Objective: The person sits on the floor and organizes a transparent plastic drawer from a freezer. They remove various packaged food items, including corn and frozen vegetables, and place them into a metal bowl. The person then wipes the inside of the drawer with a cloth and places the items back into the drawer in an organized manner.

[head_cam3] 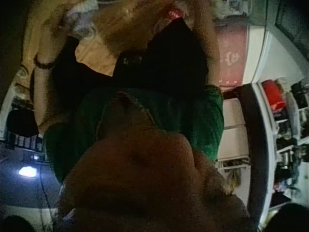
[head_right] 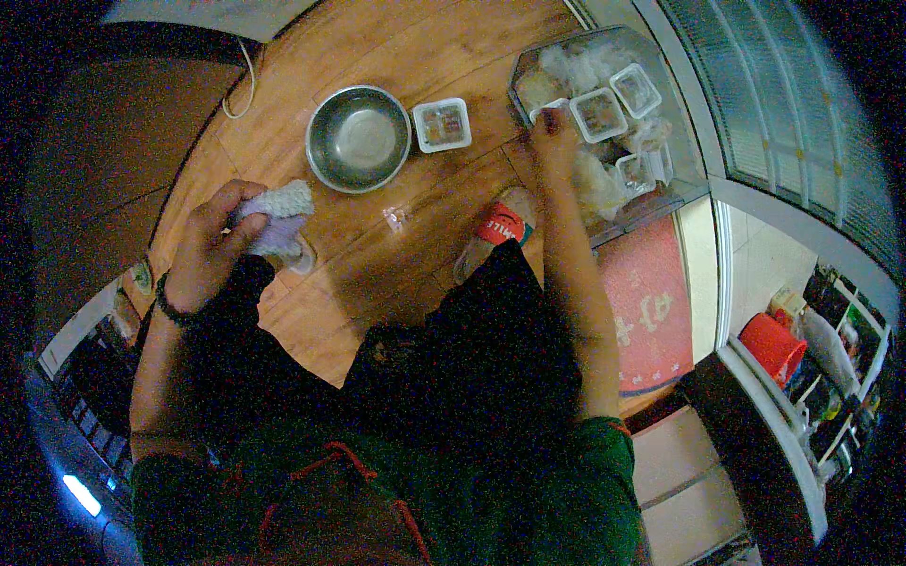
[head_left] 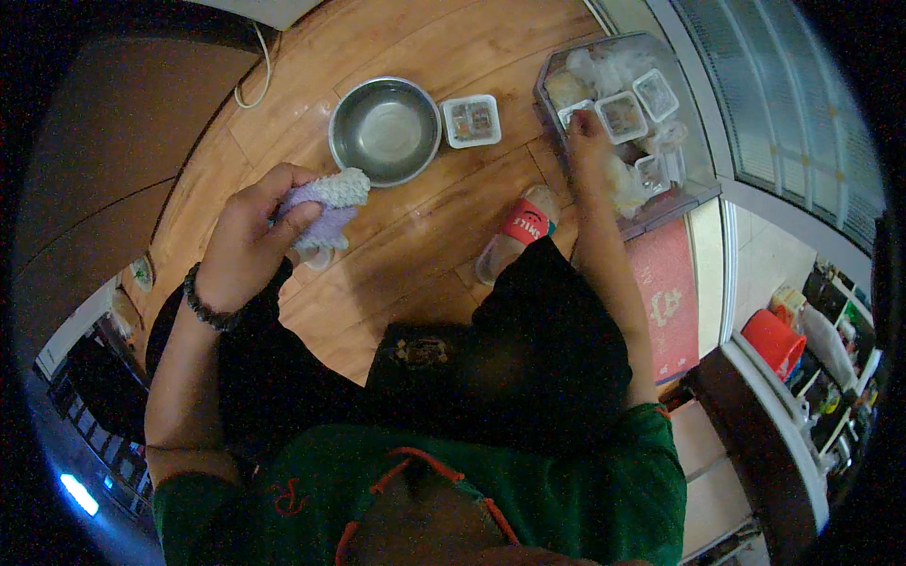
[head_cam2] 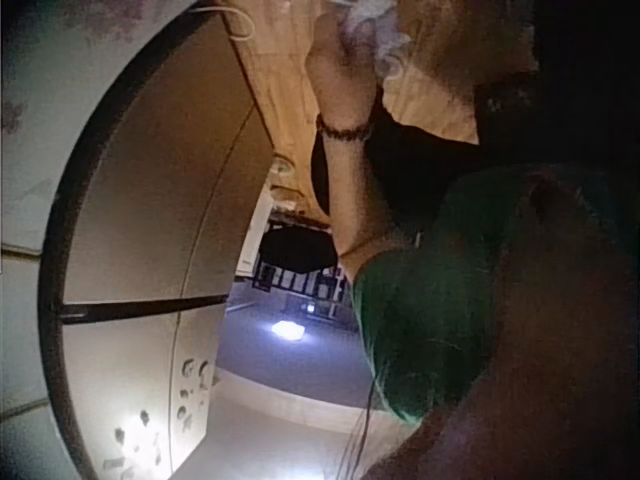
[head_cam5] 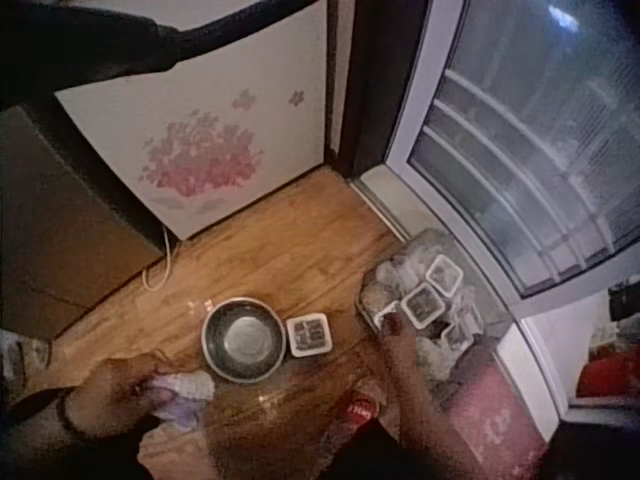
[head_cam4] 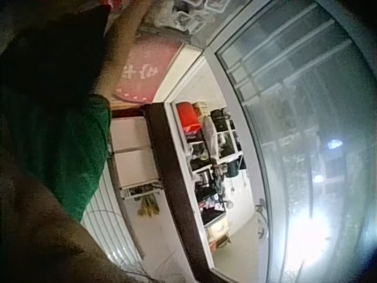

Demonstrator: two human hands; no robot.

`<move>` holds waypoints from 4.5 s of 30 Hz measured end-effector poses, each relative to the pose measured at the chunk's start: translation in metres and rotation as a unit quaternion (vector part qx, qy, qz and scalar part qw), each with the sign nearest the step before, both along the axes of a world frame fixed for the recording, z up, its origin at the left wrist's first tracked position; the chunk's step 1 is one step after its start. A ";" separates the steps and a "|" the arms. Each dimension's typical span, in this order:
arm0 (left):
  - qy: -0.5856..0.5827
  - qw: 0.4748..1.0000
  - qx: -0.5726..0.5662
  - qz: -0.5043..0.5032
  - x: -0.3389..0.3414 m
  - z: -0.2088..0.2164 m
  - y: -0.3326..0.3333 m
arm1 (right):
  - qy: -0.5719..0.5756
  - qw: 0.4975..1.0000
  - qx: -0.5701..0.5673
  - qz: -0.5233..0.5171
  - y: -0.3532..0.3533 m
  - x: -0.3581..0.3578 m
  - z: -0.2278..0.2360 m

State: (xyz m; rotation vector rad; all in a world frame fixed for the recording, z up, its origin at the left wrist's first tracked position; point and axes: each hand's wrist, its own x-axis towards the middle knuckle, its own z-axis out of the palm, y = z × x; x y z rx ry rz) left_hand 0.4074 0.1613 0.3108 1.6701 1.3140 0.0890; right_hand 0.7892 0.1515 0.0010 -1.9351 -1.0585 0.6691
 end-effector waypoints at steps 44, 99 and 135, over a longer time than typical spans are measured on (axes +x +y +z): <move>-0.001 0.999 -0.032 -0.011 0.011 -0.003 0.000 | -0.328 0.942 -0.051 0.053 0.004 0.092 -0.030; 0.036 0.998 -0.036 -0.030 0.007 -0.019 0.000 | 0.405 0.891 0.046 -0.198 0.015 0.156 0.011; 0.039 0.998 -0.027 -0.044 0.010 -0.018 0.001 | 0.406 0.903 0.109 -0.091 -0.014 0.107 0.030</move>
